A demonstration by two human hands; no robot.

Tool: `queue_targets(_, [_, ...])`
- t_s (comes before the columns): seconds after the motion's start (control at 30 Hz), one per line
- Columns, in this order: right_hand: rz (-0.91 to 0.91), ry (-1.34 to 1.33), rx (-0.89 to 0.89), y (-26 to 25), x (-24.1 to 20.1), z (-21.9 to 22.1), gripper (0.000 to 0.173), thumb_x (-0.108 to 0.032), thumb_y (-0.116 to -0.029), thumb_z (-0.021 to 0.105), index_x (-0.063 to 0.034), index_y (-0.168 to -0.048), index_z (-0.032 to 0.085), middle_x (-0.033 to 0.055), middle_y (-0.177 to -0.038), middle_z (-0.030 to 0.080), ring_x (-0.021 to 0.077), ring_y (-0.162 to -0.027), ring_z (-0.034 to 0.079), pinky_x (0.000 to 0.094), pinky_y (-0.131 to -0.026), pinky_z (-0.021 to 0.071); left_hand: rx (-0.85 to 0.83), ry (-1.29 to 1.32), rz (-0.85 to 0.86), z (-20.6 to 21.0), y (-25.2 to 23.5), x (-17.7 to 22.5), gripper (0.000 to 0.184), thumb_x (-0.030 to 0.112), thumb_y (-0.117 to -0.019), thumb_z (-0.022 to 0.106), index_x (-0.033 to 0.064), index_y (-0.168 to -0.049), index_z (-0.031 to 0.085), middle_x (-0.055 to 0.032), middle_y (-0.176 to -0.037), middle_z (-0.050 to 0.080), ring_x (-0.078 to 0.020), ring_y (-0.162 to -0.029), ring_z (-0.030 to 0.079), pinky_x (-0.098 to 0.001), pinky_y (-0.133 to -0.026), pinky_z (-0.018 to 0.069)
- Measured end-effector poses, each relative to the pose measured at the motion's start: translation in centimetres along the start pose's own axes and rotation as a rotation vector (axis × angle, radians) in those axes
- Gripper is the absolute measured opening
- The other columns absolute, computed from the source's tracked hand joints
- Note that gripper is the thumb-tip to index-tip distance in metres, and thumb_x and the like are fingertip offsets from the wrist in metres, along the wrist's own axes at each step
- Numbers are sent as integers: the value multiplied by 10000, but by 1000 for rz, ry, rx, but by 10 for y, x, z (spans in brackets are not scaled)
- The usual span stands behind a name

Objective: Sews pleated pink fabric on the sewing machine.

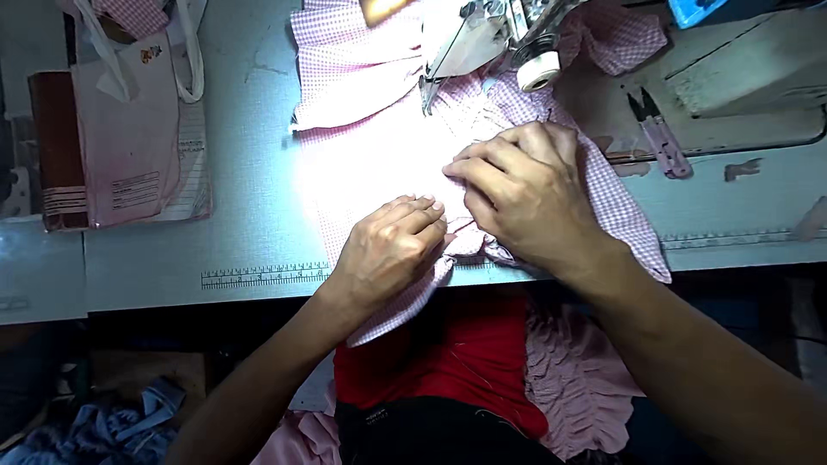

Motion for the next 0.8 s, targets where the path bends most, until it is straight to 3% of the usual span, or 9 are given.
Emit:
queue_targets(0.07, [6,7,4,1,0,0,268,-170,-1014,533,-96,-1173,736,114,-1239,686,373,-1147,592,593,-972,381,-2,10,2,0,0,-1,248,172,-1032,575,61,-1102,786,-99,-1217,750,-236,-1226,679,-384,-1108,502])
queue_targets(0.2, [64,44,-24,-4,3,0,291,-197,-1035,517,-108,-1219,723,91,-1338,658,365,-1190,583,592,-996,382,12,-4,4,0,-1,-7,242,202,-1031,601,74,-1104,792,-78,-1220,752,-217,-1232,676,-373,-1112,500])
queue_targets(0.33, [122,90,0,-19,13,8,303,-231,-1063,456,-158,-1198,718,56,-1302,672,339,-1143,590,572,-945,370,20,35,30,1,-6,-25,255,238,-1041,598,100,-1135,791,-57,-1237,748,-224,-1269,653,-425,-1147,470])
queue_targets(0.53, [183,117,-6,-39,28,13,329,-253,-1078,419,-142,-1233,687,125,-1272,671,405,-1212,584,661,-1061,324,3,30,111,-5,-24,-60,257,278,-1052,583,154,-1135,792,-17,-1254,744,-213,-1292,637,-551,-1192,370])
queue_targets(0.7, [209,159,99,-50,40,17,328,-298,-1070,450,-138,-1187,712,170,-1189,694,427,-1207,597,680,-1085,311,-16,55,171,-8,-43,-87,279,274,-1053,560,139,-1140,789,-34,-1246,745,-213,-1281,642,-557,-1188,367])
queue_targets(0.8, [194,187,228,-43,17,3,284,-256,-1059,510,-116,-1171,730,175,-1163,718,439,-1217,588,651,-1078,345,-20,56,202,-10,-51,-96,293,289,-1052,553,136,-1139,787,-38,-1243,744,-218,-1288,635,-547,-1192,367])
Point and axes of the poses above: each hand's wrist, its own y-axis away from the middle knuckle, its own z-axis out of the palm, x = y × z, the point moved 1 cm from there along -y, towards the middle knuckle
